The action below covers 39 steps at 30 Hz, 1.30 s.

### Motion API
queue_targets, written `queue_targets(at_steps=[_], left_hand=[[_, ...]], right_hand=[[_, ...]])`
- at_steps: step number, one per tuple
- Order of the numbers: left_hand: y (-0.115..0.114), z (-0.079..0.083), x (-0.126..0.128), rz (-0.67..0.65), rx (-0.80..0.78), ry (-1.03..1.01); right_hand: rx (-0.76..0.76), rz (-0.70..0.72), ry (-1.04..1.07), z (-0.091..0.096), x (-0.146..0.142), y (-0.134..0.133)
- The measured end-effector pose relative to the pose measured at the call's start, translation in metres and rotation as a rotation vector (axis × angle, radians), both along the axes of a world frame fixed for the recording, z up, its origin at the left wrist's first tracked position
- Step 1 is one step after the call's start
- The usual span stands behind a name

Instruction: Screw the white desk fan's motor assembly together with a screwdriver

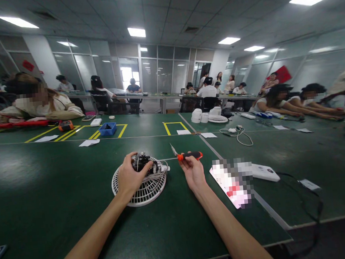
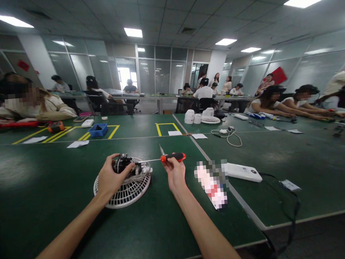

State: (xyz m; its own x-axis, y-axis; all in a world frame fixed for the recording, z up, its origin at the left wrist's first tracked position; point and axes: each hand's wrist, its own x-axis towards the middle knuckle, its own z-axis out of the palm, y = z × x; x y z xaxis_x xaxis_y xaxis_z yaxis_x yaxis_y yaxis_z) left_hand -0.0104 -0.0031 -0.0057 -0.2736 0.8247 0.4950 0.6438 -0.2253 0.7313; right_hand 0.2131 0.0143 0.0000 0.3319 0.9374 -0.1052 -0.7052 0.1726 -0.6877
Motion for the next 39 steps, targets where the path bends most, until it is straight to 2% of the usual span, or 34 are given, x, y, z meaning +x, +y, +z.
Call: queue_targets(at_steps=[10,22,30,39], left_hand=[[0.0022,-0.0032,0.0005,-0.001,0.006,0.000],[0.0021,-0.0029,-0.0006,-0.003,0.025,0.005],[0.0036,-0.0053,-0.0018,-0.010,0.021,0.018],[0.0031,-0.0048,-0.0016,-0.015,0.008,0.009]], right_hand=[[-0.071,-0.011,-0.100,-0.0015,-0.0034,-0.0027],[-0.018,-0.004,-0.057,-0.0035,-0.0019,0.0014],[-0.041,-0.008,-0.022,-0.0005,-0.0045,-0.0020],[-0.007,-0.013,-0.073,0.0014,-0.0058,-0.0044]])
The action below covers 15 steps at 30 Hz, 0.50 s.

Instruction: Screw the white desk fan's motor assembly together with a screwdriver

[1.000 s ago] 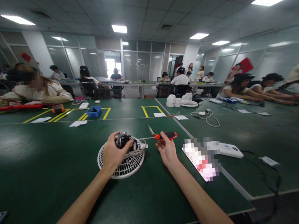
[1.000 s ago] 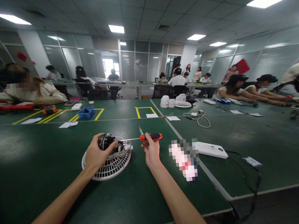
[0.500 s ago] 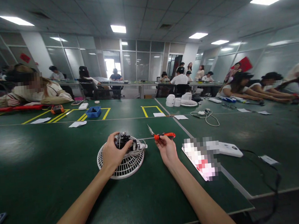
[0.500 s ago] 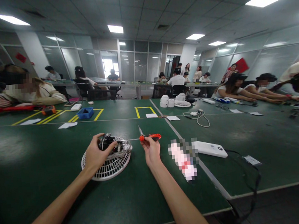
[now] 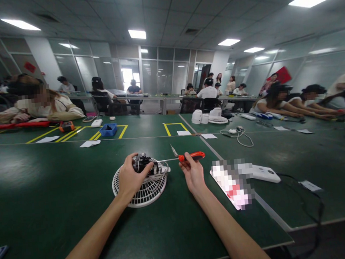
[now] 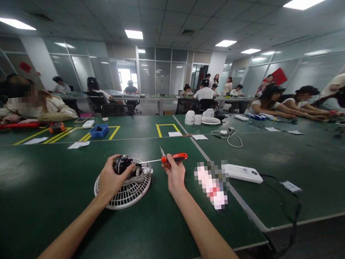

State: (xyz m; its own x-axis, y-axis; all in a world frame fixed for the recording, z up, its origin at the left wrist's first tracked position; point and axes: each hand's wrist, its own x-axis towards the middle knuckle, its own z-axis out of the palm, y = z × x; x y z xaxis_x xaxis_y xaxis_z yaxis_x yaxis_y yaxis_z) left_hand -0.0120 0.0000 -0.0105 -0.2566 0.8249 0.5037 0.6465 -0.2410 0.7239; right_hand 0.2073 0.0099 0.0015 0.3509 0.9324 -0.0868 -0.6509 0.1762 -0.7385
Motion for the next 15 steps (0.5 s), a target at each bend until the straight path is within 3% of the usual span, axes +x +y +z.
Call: queue_targets(at_steps=[15], left_hand=[[0.0016,-0.0016,0.0010,0.000,0.018,0.008]], right_hand=[[0.005,-0.006,0.067,0.0018,0.0028,0.0018]])
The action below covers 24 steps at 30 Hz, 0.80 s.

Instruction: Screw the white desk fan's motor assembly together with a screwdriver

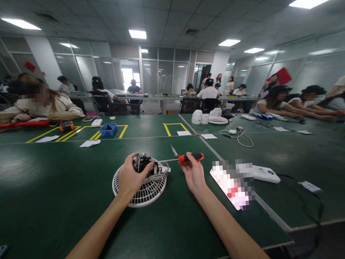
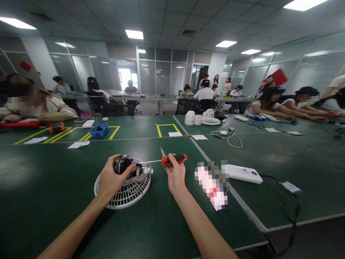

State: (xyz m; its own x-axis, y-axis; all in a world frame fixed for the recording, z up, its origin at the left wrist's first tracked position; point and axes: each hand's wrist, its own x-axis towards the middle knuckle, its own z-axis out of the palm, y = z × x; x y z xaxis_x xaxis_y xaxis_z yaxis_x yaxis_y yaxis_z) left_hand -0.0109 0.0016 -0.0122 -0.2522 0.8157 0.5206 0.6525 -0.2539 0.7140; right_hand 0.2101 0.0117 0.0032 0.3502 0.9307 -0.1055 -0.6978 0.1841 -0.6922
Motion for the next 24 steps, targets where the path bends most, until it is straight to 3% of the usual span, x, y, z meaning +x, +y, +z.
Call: queue_targets(at_steps=[6,24], left_hand=[[0.0011,-0.0022,-0.0013,-0.003,0.005,0.005],[0.0011,-0.0012,0.0003,0.000,0.016,-0.001]], right_hand=[[-0.026,-0.004,-0.094,-0.0022,-0.0002,-0.0013],[-0.001,-0.015,-0.052,-0.0062,0.0023,0.0017]])
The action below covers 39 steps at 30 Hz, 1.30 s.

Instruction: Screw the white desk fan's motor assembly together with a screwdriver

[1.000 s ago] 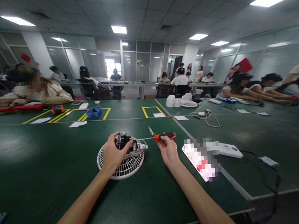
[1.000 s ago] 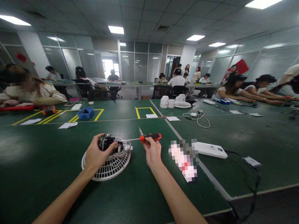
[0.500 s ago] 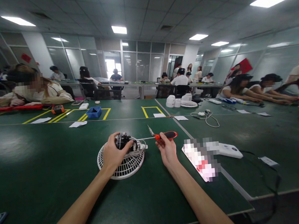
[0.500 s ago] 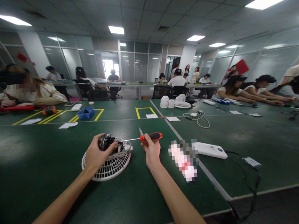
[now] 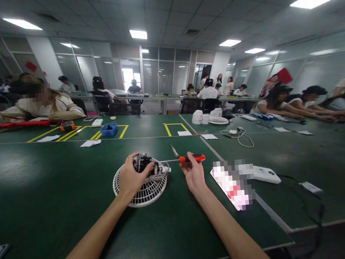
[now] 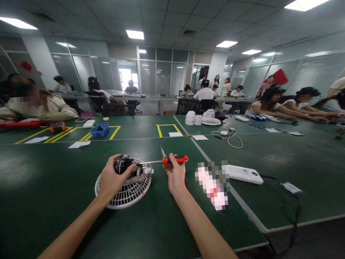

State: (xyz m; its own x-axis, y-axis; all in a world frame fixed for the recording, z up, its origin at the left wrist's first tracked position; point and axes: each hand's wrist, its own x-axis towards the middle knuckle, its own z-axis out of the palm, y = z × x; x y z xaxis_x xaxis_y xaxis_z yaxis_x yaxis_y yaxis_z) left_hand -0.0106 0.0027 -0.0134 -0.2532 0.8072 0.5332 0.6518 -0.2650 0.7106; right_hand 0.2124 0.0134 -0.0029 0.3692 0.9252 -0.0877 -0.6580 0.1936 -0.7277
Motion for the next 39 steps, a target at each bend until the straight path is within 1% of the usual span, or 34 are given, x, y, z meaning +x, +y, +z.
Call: queue_targets(at_steps=[3,15,25,34,39], left_hand=[[-0.0002,-0.0001,-0.0007,-0.006,0.003,-0.002],[-0.0008,0.0011,-0.0007,-0.001,-0.001,0.001],[-0.0020,0.0016,-0.0010,-0.002,-0.012,-0.005],[-0.0017,0.0010,-0.0021,0.005,-0.009,-0.004],[-0.0016,0.0012,-0.0022,-0.003,-0.004,-0.001]], right_hand=[[-0.002,0.009,-0.014,-0.0001,0.0007,0.0004],[0.003,-0.003,0.048,-0.0049,0.0015,0.0056],[0.003,0.023,-0.042,-0.0055,0.0015,0.0038],[0.045,-0.004,-0.008,-0.0038,0.0026,0.0030],[0.019,0.004,-0.005,-0.0033,0.0038,0.0035]])
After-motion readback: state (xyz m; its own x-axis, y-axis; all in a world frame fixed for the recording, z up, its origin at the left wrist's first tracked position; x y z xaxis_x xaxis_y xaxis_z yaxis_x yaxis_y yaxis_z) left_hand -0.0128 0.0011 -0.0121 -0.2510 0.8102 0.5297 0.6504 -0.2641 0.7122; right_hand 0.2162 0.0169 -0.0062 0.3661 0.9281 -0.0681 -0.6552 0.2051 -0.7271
